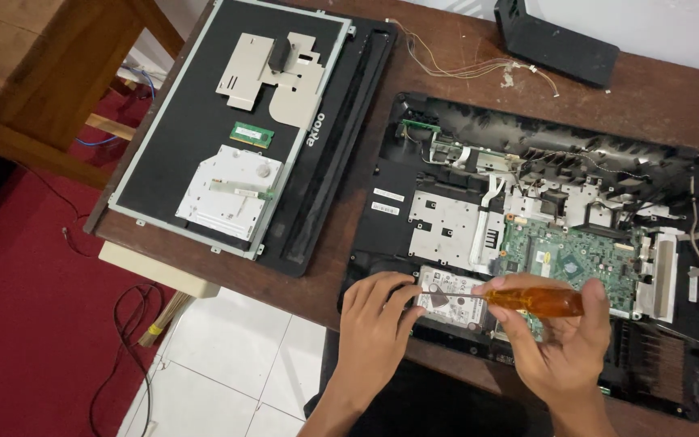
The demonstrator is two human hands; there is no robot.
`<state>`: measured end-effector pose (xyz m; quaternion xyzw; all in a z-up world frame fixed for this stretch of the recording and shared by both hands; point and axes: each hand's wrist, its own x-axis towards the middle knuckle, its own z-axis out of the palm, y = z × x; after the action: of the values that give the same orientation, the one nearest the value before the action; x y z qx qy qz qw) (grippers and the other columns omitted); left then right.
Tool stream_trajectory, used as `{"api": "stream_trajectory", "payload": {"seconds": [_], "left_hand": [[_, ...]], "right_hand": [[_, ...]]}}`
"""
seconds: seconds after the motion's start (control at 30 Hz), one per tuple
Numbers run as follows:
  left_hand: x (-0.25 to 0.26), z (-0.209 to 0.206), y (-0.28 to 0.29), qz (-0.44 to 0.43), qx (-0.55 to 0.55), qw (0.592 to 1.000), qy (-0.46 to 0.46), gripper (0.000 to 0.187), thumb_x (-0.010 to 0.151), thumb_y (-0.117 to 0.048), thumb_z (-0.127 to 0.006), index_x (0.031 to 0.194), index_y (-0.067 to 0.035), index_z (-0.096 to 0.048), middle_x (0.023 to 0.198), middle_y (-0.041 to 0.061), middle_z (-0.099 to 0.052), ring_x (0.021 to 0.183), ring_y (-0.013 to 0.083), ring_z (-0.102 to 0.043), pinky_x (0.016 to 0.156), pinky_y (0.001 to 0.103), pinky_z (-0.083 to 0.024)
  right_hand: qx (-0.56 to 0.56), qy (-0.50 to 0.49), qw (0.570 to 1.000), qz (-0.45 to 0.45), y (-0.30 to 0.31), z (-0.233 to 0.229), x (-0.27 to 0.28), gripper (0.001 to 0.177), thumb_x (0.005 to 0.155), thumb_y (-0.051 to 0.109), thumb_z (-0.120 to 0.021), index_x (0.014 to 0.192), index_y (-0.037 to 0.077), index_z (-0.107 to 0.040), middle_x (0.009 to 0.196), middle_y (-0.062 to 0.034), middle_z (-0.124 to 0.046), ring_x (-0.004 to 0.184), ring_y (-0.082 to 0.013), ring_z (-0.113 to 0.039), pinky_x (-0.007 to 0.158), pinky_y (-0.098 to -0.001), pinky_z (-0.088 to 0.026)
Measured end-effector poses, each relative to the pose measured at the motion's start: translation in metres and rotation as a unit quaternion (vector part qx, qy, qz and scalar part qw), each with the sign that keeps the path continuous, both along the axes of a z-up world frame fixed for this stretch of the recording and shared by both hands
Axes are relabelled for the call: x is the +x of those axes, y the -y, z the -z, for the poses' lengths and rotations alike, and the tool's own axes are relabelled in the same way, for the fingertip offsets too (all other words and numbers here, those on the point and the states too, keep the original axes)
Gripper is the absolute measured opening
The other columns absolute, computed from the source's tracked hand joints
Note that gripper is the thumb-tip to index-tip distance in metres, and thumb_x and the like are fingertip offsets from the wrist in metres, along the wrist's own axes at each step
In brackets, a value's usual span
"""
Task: The person uses a screwdriver to remove and reinsert screws on a hard drive and motherboard inside a disassembled electronic device. They also remove a small component from the motherboard and place a green circuit board into a slot on the motherboard.
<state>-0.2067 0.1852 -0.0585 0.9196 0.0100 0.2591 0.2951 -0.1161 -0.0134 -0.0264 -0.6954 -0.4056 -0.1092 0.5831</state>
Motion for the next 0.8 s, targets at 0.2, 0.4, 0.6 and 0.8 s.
{"api": "stream_trajectory", "payload": {"seconds": [0.2,0.4,0.6,0.8], "left_hand": [[0.000,0.000,0.000,0.002,0.002,1.000,-0.002,0.013,0.100,-0.015,-0.070,0.112,-0.012,-0.066,0.121,0.002,-0.066,0.115,0.0241,-0.064,0.095,0.041,-0.045],[0.000,-0.001,0.000,0.000,0.005,1.000,0.011,0.013,0.099,-0.013,-0.070,0.112,-0.012,-0.065,0.118,0.002,-0.066,0.112,0.0231,-0.065,0.093,0.040,-0.046],[0.000,0.000,0.000,0.007,0.003,1.000,-0.015,0.013,0.101,-0.016,-0.068,0.113,-0.011,-0.067,0.119,0.003,-0.066,0.114,0.0237,-0.064,0.095,0.041,-0.046],[-0.001,0.002,0.000,0.007,-0.003,1.000,-0.011,0.013,0.102,-0.017,-0.067,0.114,-0.011,-0.066,0.120,0.003,-0.066,0.114,0.0238,-0.064,0.095,0.041,-0.046]], "right_hand": [[0.009,-0.018,1.000,-0.013,0.000,0.001,0.000,0.101,0.095,-0.013,-0.060,0.171,0.034,-0.011,0.119,-0.0273,-0.065,0.100,-0.0374,-0.077,0.105,-0.0574,-0.063],[0.000,-0.002,1.000,0.006,-0.001,-0.001,0.000,0.101,0.094,-0.013,-0.061,0.170,0.032,-0.011,0.117,-0.0283,-0.065,0.096,-0.0369,-0.078,0.104,-0.0556,-0.063],[-0.003,-0.012,1.000,-0.005,-0.002,-0.001,-0.001,0.100,0.097,-0.011,-0.059,0.170,0.037,-0.012,0.120,-0.0257,-0.065,0.101,-0.0366,-0.077,0.104,-0.0572,-0.063],[-0.033,0.015,0.999,0.003,-0.010,-0.011,-0.004,0.100,0.095,-0.008,-0.063,0.169,0.034,-0.010,0.116,-0.0240,-0.067,0.098,-0.0335,-0.079,0.095,-0.0463,-0.069]]}}
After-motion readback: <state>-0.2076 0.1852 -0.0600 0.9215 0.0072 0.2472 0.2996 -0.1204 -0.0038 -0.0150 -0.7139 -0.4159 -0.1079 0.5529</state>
